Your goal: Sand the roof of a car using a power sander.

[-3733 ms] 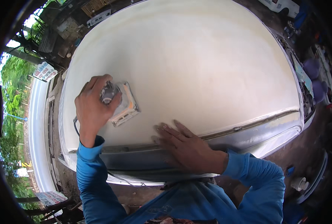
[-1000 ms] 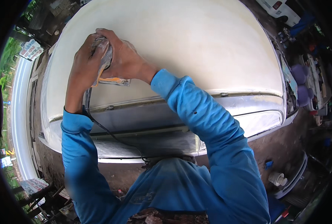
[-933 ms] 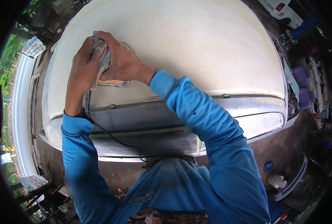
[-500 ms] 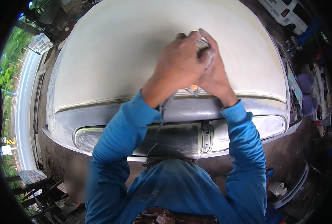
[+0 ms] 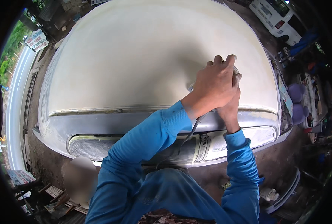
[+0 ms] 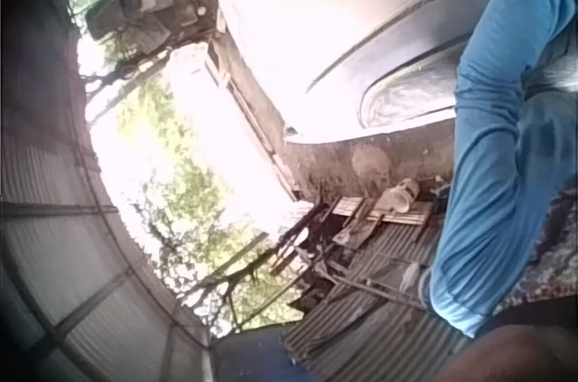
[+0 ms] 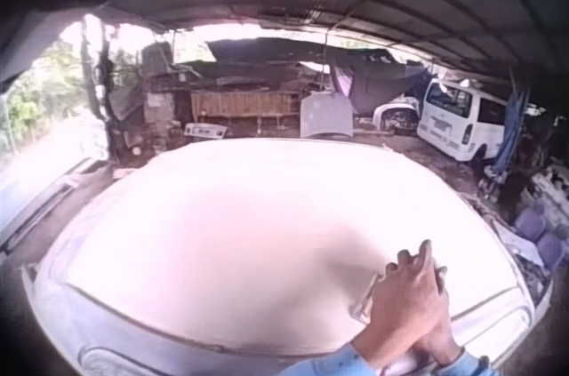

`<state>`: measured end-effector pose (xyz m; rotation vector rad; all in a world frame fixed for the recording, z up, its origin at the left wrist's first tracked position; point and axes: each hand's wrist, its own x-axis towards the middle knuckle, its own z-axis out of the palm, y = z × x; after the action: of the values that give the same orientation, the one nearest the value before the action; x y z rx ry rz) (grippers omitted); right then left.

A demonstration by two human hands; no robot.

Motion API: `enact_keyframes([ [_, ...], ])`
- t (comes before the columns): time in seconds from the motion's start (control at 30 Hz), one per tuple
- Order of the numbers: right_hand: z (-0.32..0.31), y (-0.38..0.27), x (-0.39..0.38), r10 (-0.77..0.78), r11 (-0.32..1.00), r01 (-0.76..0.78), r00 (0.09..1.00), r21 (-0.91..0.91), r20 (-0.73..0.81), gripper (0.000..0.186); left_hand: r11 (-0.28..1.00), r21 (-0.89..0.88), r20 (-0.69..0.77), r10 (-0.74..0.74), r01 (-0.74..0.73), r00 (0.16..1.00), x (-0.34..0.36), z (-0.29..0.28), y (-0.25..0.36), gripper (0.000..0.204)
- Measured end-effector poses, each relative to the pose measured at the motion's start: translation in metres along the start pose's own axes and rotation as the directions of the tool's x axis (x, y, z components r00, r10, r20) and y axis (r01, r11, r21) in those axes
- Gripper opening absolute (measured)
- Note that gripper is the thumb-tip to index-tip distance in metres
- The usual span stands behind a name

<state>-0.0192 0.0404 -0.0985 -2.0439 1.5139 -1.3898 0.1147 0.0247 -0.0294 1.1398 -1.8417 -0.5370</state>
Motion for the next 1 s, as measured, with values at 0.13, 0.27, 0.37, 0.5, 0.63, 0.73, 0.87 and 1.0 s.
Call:
enact_keyframes([
  [0.13, 0.038, 0.025, 0.042, -0.077, 0.967, 0.027, 0.979, 0.252, 0.191, 0.066, 0.998, 0.036, -0.007, 0.048, -0.047, 0.999, -0.004, -0.060, -0.045, 0.057],
  [0.27, 0.070, 0.072, 0.135, 0.003, 0.910, -0.143, 0.941, 0.389, 0.337, 0.069, 0.991, 0.133, -0.084, 0.013, -0.002, 0.996, -0.007, -0.133, -0.130, 0.050],
  [0.37, 0.094, 0.113, 0.204, 0.038, 0.972, -0.090, 0.971, 0.216, 0.235, 0.067, 0.970, 0.222, -0.209, -0.055, 0.103, 0.976, -0.023, -0.186, -0.203, 0.038],
  [0.5, 0.130, 0.173, 0.295, 0.067, 0.979, -0.101, 0.980, 0.177, 0.187, 0.063, 0.952, 0.203, -0.341, -0.152, 0.230, 0.928, -0.037, -0.226, -0.256, 0.029],
  [0.63, 0.155, 0.243, 0.388, 0.080, 0.967, -0.133, 0.968, 0.217, 0.239, 0.065, 0.960, 0.104, -0.284, -0.221, 0.259, 0.933, -0.034, -0.234, -0.263, 0.027],
  [0.73, 0.175, 0.289, 0.444, 0.162, 0.946, -0.224, 0.953, 0.236, 0.257, 0.067, 0.939, 0.147, -0.265, -0.264, 0.310, 0.927, -0.032, -0.234, -0.262, 0.027],
  [0.87, 0.176, 0.318, 0.473, 0.201, 0.968, -0.221, 0.966, 0.122, 0.160, 0.061, 0.926, 0.173, -0.244, -0.291, 0.337, 0.925, -0.031, -0.234, -0.261, 0.026],
  [1.0, 0.163, 0.279, 0.430, 0.118, 0.988, -0.134, 0.976, 0.081, 0.185, 0.060, 0.935, 0.180, -0.249, -0.258, 0.307, 0.933, -0.031, -0.232, -0.261, 0.026],
])
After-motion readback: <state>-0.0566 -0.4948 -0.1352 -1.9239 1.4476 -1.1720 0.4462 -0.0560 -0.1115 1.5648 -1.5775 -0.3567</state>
